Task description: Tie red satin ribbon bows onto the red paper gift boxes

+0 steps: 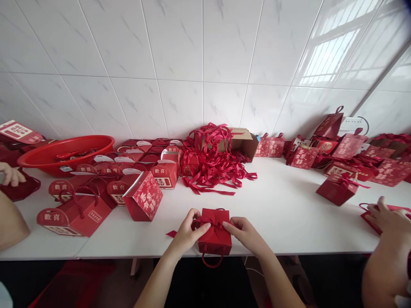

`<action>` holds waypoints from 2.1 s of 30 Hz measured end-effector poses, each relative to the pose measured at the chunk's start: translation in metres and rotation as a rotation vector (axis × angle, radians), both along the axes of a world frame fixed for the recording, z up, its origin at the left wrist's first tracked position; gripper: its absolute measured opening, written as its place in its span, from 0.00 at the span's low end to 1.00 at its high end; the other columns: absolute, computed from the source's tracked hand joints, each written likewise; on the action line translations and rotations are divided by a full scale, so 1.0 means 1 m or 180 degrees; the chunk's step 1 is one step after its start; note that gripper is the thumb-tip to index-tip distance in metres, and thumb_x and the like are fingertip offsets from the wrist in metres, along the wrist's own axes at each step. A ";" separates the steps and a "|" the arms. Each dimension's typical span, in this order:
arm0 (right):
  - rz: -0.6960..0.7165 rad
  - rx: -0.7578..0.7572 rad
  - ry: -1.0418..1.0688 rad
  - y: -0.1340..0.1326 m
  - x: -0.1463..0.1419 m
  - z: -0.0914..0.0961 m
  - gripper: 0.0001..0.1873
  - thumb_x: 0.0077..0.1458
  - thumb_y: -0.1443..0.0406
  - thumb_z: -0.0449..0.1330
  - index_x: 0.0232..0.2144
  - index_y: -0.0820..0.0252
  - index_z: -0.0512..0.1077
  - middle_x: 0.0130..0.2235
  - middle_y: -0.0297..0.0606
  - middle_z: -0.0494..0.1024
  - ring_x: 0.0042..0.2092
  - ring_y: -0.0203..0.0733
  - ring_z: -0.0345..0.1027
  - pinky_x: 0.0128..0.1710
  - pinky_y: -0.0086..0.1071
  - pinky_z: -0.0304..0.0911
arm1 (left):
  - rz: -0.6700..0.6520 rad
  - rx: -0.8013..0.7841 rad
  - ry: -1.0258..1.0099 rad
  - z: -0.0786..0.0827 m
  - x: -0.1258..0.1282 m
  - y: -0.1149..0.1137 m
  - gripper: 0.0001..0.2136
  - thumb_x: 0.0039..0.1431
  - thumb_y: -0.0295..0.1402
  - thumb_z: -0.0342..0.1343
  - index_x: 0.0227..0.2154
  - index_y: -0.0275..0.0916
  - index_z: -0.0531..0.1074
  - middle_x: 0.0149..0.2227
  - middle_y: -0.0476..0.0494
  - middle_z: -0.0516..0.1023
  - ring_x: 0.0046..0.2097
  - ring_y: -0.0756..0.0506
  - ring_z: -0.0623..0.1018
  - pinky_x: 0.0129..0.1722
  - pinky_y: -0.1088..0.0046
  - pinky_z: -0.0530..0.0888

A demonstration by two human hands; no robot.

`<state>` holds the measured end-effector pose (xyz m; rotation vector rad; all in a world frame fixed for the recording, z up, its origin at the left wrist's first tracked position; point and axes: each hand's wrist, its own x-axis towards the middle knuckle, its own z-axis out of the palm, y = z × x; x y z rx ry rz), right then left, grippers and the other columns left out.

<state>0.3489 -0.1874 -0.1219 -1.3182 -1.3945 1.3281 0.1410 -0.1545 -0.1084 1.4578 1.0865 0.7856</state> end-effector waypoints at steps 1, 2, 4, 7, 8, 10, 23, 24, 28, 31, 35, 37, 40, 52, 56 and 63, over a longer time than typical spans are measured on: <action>-0.0034 0.0005 0.0019 0.000 -0.001 -0.002 0.26 0.53 0.46 0.56 0.20 0.59 0.56 0.23 0.27 0.51 0.26 0.31 0.43 0.26 0.28 0.42 | -0.0003 -0.0035 -0.0013 -0.001 0.001 0.000 0.15 0.54 0.44 0.57 0.31 0.43 0.58 0.31 0.52 0.65 0.33 0.48 0.70 0.34 0.73 0.68; -0.0064 0.0011 0.0045 0.001 -0.002 -0.004 0.26 0.53 0.46 0.56 0.20 0.59 0.55 0.23 0.27 0.51 0.26 0.31 0.43 0.26 0.28 0.41 | -0.0007 -0.0052 -0.0019 -0.002 0.001 0.000 0.15 0.54 0.44 0.57 0.31 0.43 0.57 0.32 0.52 0.65 0.34 0.48 0.70 0.34 0.73 0.68; -0.0096 0.0032 0.0110 0.001 -0.003 -0.008 0.27 0.54 0.45 0.55 0.20 0.59 0.53 0.23 0.27 0.50 0.26 0.31 0.42 0.26 0.28 0.40 | -0.0009 0.0010 0.0036 -0.004 0.001 0.001 0.16 0.54 0.46 0.57 0.30 0.42 0.57 0.32 0.52 0.64 0.33 0.48 0.69 0.34 0.73 0.67; -0.0039 0.0026 0.0212 0.002 0.003 -0.009 0.28 0.55 0.46 0.54 0.18 0.59 0.53 0.21 0.26 0.48 0.25 0.31 0.40 0.25 0.29 0.38 | 0.0029 0.0261 0.0254 -0.007 -0.004 0.005 0.16 0.56 0.47 0.53 0.26 0.41 0.58 0.26 0.53 0.60 0.29 0.49 0.65 0.31 0.74 0.63; -0.0005 0.0009 0.0241 0.002 0.007 -0.008 0.28 0.55 0.46 0.54 0.18 0.59 0.54 0.21 0.26 0.48 0.25 0.31 0.39 0.25 0.29 0.38 | 0.0059 0.0334 0.0309 -0.008 -0.006 0.006 0.18 0.57 0.48 0.51 0.23 0.40 0.57 0.24 0.54 0.57 0.28 0.50 0.62 0.29 0.74 0.61; 0.0065 -0.0031 0.0283 0.001 0.015 -0.006 0.26 0.55 0.46 0.54 0.19 0.60 0.57 0.20 0.26 0.49 0.24 0.31 0.39 0.25 0.29 0.38 | 0.0160 0.0421 0.0361 -0.009 -0.010 0.009 0.20 0.58 0.48 0.49 0.19 0.40 0.54 0.21 0.55 0.52 0.25 0.51 0.57 0.28 0.74 0.58; 0.0379 0.0332 0.0541 -0.010 0.024 0.025 0.23 0.58 0.51 0.55 0.20 0.61 0.64 0.22 0.30 0.58 0.27 0.33 0.50 0.30 0.30 0.48 | 0.0881 0.1139 0.0415 0.000 -0.014 0.011 0.15 0.55 0.44 0.55 0.39 0.40 0.63 0.42 0.43 0.69 0.44 0.43 0.71 0.45 0.65 0.67; 0.0346 0.0383 0.0643 -0.011 0.022 0.030 0.23 0.58 0.52 0.55 0.19 0.62 0.64 0.22 0.30 0.58 0.27 0.33 0.51 0.31 0.30 0.49 | 0.0908 0.1294 0.0412 0.004 -0.011 0.007 0.17 0.55 0.43 0.55 0.43 0.41 0.62 0.46 0.41 0.67 0.48 0.42 0.70 0.49 0.63 0.66; 0.0046 0.0469 0.1024 -0.015 0.008 0.048 0.16 0.57 0.55 0.59 0.26 0.61 0.73 0.26 0.33 0.67 0.31 0.35 0.58 0.34 0.30 0.55 | 0.0433 0.1848 0.0537 0.021 0.011 -0.012 0.25 0.54 0.39 0.59 0.52 0.45 0.56 0.53 0.40 0.64 0.54 0.41 0.67 0.55 0.59 0.64; 0.0015 0.0518 0.1110 -0.018 0.001 0.053 0.11 0.56 0.57 0.61 0.31 0.59 0.76 0.31 0.36 0.72 0.35 0.38 0.64 0.39 0.31 0.59 | 0.0484 0.1958 0.0622 0.024 0.032 -0.019 0.26 0.54 0.36 0.58 0.53 0.44 0.54 0.53 0.39 0.63 0.54 0.41 0.67 0.54 0.58 0.65; -0.0147 0.0597 0.0663 -0.022 0.003 0.051 0.12 0.55 0.56 0.60 0.31 0.59 0.76 0.28 0.34 0.71 0.32 0.36 0.62 0.37 0.31 0.59 | 0.0989 0.2131 0.0541 0.019 0.041 -0.011 0.22 0.54 0.32 0.56 0.50 0.43 0.55 0.51 0.38 0.65 0.48 0.42 0.70 0.50 0.58 0.67; -0.0344 0.0683 0.0170 -0.021 0.005 0.048 0.12 0.55 0.56 0.60 0.33 0.60 0.76 0.25 0.32 0.68 0.29 0.34 0.59 0.36 0.31 0.59 | 0.1137 0.2209 0.0535 0.017 0.039 -0.005 0.22 0.53 0.31 0.55 0.50 0.43 0.55 0.52 0.38 0.65 0.47 0.42 0.71 0.49 0.58 0.67; -0.0290 0.0812 -0.0378 -0.015 -0.002 0.042 0.17 0.56 0.58 0.59 0.46 0.58 0.74 0.23 0.29 0.65 0.28 0.34 0.56 0.35 0.31 0.59 | 0.1090 0.2193 0.0591 0.016 0.035 -0.001 0.22 0.53 0.32 0.55 0.50 0.42 0.55 0.49 0.39 0.67 0.46 0.42 0.71 0.48 0.57 0.67; -0.0677 0.1446 -0.0348 -0.004 -0.035 0.019 0.11 0.59 0.61 0.52 0.31 0.59 0.72 0.34 0.40 0.74 0.34 0.39 0.65 0.35 0.31 0.62 | 0.0729 0.1330 0.0658 0.006 0.000 -0.009 0.13 0.55 0.36 0.53 0.43 0.43 0.63 0.46 0.42 0.70 0.50 0.41 0.70 0.54 0.57 0.64; -0.0652 0.1201 -0.0268 -0.007 -0.038 0.017 0.14 0.60 0.57 0.52 0.32 0.58 0.73 0.31 0.39 0.77 0.34 0.41 0.69 0.36 0.32 0.64 | 0.0479 0.0889 0.0605 -0.006 -0.007 0.011 0.11 0.55 0.42 0.54 0.35 0.42 0.64 0.38 0.46 0.70 0.44 0.42 0.72 0.48 0.62 0.67; -0.1044 0.1129 -0.0368 -0.007 -0.055 0.016 0.13 0.57 0.58 0.54 0.30 0.58 0.73 0.27 0.38 0.77 0.29 0.40 0.69 0.33 0.32 0.63 | -0.0200 0.0338 0.0277 0.005 -0.007 0.012 0.17 0.56 0.44 0.51 0.19 0.40 0.59 0.19 0.54 0.60 0.25 0.50 0.65 0.27 0.75 0.64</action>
